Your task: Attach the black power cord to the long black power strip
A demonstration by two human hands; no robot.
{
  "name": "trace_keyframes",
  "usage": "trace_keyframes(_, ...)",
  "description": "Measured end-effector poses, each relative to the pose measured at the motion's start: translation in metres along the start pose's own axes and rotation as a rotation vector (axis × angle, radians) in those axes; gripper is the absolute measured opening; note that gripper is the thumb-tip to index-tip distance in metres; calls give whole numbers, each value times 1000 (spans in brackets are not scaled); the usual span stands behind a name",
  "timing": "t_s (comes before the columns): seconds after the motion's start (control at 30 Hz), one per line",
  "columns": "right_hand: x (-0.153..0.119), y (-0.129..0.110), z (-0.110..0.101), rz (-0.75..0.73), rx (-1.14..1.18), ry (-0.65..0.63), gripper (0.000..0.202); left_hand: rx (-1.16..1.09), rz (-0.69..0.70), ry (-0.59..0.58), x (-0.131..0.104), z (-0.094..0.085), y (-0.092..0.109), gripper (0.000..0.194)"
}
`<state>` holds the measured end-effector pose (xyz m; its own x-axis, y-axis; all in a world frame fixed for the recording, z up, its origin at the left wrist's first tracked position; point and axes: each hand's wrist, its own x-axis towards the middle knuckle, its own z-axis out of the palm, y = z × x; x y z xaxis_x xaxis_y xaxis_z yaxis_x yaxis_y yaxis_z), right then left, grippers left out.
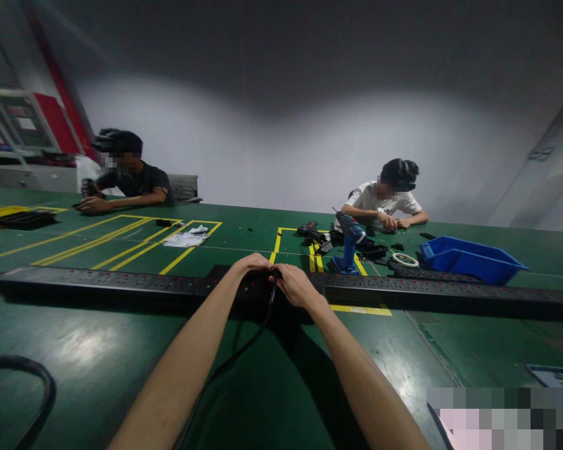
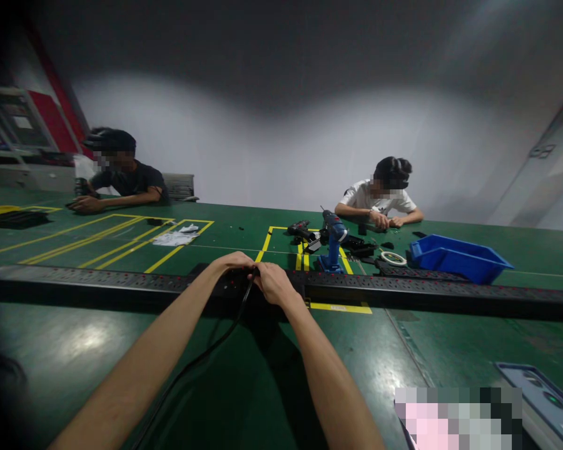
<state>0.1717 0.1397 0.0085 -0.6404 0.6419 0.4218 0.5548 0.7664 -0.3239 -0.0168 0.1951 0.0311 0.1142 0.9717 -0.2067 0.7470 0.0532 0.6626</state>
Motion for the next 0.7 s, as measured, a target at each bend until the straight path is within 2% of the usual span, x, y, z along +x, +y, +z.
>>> trace_keyframes(0.13,1,4,1,46,91,27,32,-2,-24,-1,2,1,-2,14)
trace_keyframes(0.27,5,16,2,110,321,26,38,-13,-31,-1,7,2,-5,12)
trace_keyframes(0.4,11,26,7,183,506,57,31,-25,-32,3,10,5,-9,15)
trace_keyframes(0.5,12,26,12,212,525,83,41,-25,-34,3,12,5,-11,17)
trace_keyframes(0.6,10,22,11,243,450,67,53,-17,-32,3,13,5,-11,17)
trace_keyframes(0.7,8,17,7,261,346,46,49,0,-36,6,14,4,-10,14)
